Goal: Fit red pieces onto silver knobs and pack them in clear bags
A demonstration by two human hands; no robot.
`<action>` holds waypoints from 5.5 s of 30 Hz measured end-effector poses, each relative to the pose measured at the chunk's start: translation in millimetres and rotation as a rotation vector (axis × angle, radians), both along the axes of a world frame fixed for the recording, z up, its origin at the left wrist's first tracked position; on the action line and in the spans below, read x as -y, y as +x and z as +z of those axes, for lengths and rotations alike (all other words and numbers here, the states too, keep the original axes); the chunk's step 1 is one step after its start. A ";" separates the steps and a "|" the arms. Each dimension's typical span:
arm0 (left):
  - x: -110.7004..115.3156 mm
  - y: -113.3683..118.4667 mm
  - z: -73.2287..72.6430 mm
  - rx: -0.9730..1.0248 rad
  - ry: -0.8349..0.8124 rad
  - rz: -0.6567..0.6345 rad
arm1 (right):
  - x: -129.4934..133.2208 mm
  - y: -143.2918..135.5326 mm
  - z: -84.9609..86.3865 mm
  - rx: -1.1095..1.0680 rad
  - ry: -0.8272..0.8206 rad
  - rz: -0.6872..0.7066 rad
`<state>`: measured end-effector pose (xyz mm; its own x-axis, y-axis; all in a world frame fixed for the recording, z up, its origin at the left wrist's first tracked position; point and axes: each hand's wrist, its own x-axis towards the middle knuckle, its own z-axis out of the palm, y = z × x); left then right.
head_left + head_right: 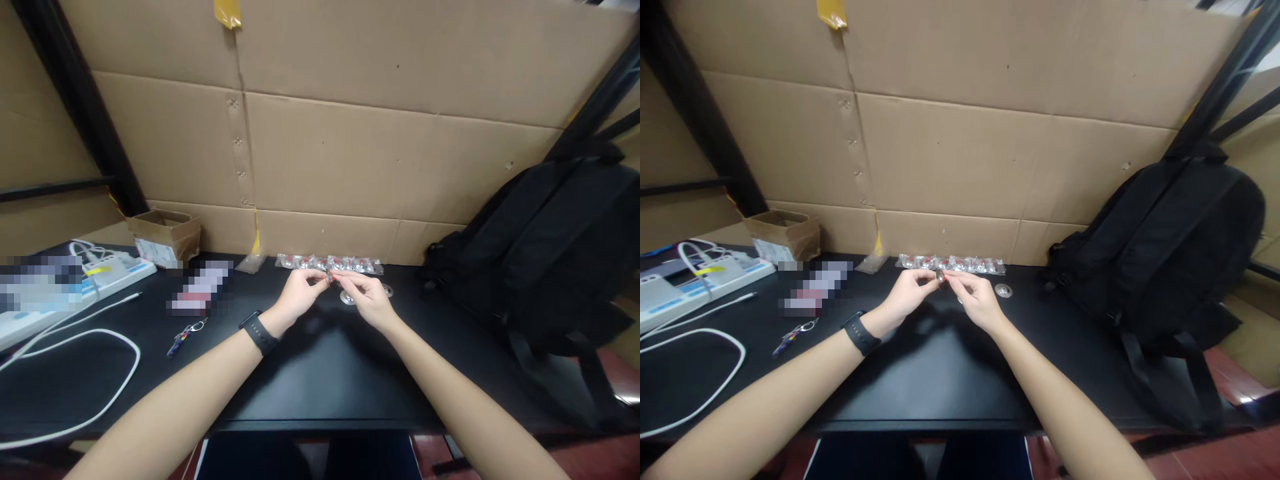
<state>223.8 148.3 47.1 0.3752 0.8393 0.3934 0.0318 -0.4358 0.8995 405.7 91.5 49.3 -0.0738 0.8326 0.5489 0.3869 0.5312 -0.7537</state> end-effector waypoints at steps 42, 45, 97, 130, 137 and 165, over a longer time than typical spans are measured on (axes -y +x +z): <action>19.8 -1.6 7.7 -0.343 0.374 -0.001 | 3.2 14.6 10.3 0.595 0.299 -0.126; 17.4 -1.8 6.9 -0.448 0.422 0.009 | 4.4 17.4 13.5 0.586 0.307 -0.139; -0.1 -20.8 5.3 -0.682 0.688 0.157 | -20.3 41.6 -18.3 0.740 -0.102 -0.230; 11.6 -16.8 10.4 -0.739 0.802 0.213 | 1.8 39.9 20.2 0.462 0.018 -0.065; 15.8 -16.2 15.8 -0.691 0.793 0.238 | 0.1 40.0 19.3 0.266 0.001 -0.054; 18.1 -17.7 21.2 -0.645 0.786 0.293 | -10.5 59.1 10.6 0.474 -0.032 -0.234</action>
